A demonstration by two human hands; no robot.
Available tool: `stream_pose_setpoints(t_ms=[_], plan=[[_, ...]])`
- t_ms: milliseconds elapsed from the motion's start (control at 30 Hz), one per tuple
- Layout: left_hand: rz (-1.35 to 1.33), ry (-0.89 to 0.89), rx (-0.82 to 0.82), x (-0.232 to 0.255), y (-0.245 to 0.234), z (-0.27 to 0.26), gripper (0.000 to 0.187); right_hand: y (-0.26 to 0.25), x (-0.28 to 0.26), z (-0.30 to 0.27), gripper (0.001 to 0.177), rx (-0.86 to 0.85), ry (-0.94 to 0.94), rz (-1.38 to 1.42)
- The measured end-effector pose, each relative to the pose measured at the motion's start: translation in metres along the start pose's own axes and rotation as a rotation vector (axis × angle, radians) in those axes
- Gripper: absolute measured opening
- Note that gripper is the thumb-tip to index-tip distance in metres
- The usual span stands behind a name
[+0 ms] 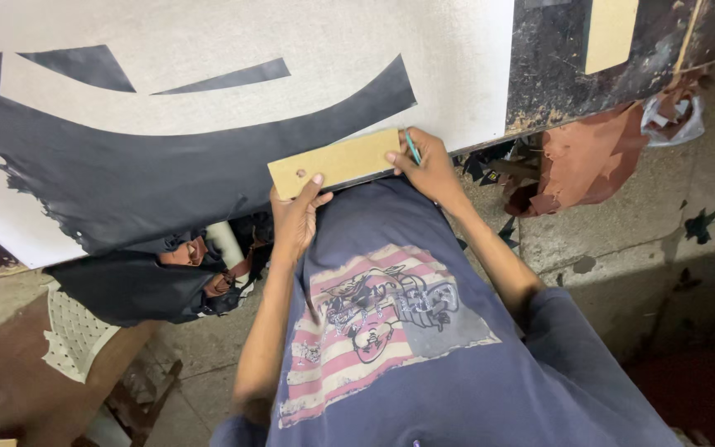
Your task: The person uses a light blue utility knife to cut a large sheet of dark gray fabric on a white worktable. They repeatedly position a tan cardboard template on the fabric, trace around it, and cut out the shape. Cut pieces are set aside on the table.
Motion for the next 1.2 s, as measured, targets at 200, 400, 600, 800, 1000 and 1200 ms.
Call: stream_pose_setpoints(t_ms=[200,400,600,800,1000,1200], plan=[[0.907,0.571,0.154,0.032,0.015,-0.006,0.034,-0.029,-0.018,0.037,0.025,0.264,-0.082,-0.278],[1.215,0.828,0.024,0.032,0.024,-0.011,0.044,-0.039,-0.032,0.030,0.042,0.361,-0.246,-0.369],[1.260,0.924,0.057,0.022,0.023,-0.007,0.034,-0.040,-0.019,0.022,0.039,0.374,-0.277,-0.346],[1.236,0.925,0.101,0.012,0.018,-0.003,0.033,-0.043,-0.005,0.027,0.021,0.346,-0.342,-0.269],[1.277,0.885,0.115,0.011,0.017,-0.002,0.039,-0.043,-0.018,0.026,0.026,0.321,-0.287,-0.387],[1.512,0.789,-0.032,-0.022,0.062,-0.012,0.074,-0.034,-0.069,0.039,0.038,0.061,-0.318,-0.844]])
Point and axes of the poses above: each hand's wrist, its own z-axis towards the middle knuckle, its own y-axis out of the palm, x = y × z, the point moved 4 cm from there along z, towards the middle knuckle, and after that the axes turned 4 degrees about -z, right-handed, at the moved point
